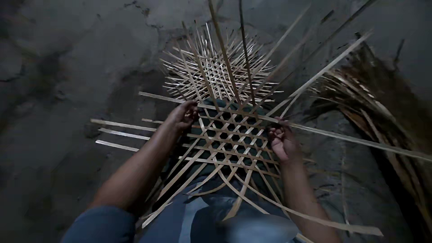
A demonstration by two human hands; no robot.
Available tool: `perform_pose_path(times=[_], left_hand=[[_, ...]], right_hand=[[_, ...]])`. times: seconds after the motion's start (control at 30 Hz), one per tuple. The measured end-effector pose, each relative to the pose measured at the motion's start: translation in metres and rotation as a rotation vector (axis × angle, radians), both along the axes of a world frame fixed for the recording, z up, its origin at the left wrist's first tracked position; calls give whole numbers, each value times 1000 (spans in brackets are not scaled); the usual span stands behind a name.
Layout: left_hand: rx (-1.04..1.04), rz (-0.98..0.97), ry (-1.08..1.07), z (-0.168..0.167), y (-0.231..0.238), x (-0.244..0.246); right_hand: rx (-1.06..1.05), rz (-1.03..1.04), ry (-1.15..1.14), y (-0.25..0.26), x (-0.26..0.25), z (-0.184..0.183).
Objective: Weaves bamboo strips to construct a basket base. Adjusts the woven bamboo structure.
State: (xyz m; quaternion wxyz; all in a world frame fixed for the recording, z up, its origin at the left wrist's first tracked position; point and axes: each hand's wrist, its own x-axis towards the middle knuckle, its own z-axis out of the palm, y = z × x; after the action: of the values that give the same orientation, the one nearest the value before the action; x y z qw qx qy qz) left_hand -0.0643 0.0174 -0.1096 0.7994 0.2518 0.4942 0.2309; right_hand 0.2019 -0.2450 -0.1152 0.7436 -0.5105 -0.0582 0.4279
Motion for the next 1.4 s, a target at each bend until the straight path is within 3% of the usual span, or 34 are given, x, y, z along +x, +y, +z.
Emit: perform_pose_path(times=[0.1, 0.17, 0.3, 0.47, 0.57, 0.7, 0.93, 1.03, 1.13, 1.23, 1.4], left_hand=[[167, 187, 113, -1, -18, 11], [386, 254, 170, 3, -28, 14], [861, 108, 238, 12, -51, 8], [1372, -284, 706, 20, -101, -6], [1423, -494, 837, 3, -126, -17], [1443, -552, 872, -9, -130, -18], [1447, -486, 754, -21, -125, -19], [1463, -452, 723, -25, -124, -19], [1511, -392, 738, -29, -127, -18], [1531, -368, 815, -27, -130, -17], [1462, -696, 907, -13, -127, -13]], right_hand=[[-61, -171, -132, 6, -18, 3], [-55, -221, -321, 3, -29, 2], [-26, -198, -556, -15, -41, 9], [-284, -467, -90, -17, -40, 22], [-414, -324, 10, -18, -26, 25], [-364, -132, -32, -16, -15, 24], [-241, -289, 125, -10, -24, 6], [-173, -401, 82, -12, -34, 3], [-81, -426, -159, -17, -46, 3], [-172, -317, -555, -21, -56, 8], [-492, 13, -1142, -21, -69, 7]])
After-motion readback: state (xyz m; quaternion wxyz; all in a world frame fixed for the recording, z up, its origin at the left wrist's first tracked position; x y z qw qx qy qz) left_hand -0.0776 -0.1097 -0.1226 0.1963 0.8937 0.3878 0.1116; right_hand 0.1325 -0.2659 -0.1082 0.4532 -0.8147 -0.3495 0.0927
